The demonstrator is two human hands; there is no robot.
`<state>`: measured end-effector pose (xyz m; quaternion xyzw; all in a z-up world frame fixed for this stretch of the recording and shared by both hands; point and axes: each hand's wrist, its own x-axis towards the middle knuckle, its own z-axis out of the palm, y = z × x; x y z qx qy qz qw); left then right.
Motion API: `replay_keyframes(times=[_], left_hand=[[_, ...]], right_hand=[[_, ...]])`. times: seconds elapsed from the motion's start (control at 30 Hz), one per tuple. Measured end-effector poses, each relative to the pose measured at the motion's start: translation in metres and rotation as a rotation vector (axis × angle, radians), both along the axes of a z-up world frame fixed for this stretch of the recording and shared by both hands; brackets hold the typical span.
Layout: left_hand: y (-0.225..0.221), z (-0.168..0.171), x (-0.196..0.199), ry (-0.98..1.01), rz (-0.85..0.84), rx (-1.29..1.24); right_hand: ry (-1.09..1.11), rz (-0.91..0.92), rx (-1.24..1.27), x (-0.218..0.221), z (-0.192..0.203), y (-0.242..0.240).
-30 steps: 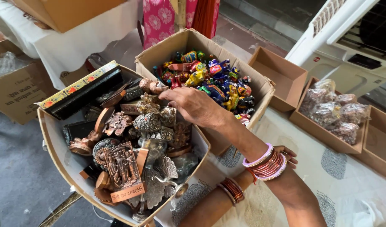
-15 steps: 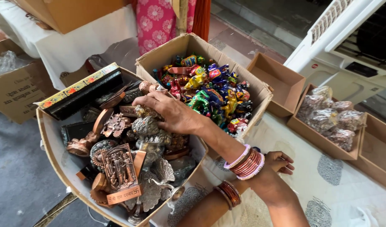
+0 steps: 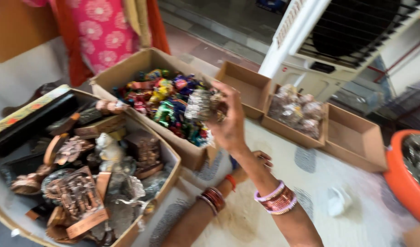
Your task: The recorder is cleaning Ganesha figurines with a cloth and packing them into boxes using bubble wrap and tape.
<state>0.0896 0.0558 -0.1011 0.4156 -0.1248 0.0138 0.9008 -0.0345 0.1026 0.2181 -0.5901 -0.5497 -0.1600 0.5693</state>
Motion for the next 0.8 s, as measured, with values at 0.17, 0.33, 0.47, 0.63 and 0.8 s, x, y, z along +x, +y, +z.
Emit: replay_keyframes(times=[0.17,0.33,0.47,0.63,0.8], left_hand=[[-0.006,0.037,-0.005,-0.01,0.318,0.51],[0.001,0.048,-0.02,0.263,0.175,0.398],[-0.024,0.103,-0.059,0.026,0.336,0.511],[-0.073,0.151,-0.09,-0.309,0.545,0.804],[-0.089,0.149,-0.09,-0.17,0.513,0.953]], right_hand=[[0.362,-0.113,-0.003,0.048,-0.046,-0.124],[0.56,-0.233,0.018,0.07,-0.096,-0.224],[0.639,-0.344,0.007,0.079,-0.124,-0.265],[0.579,-0.414,-0.013,0.081,-0.152,-0.276],[0.647,-0.463,-0.042,0.068,-0.158,-0.274]])
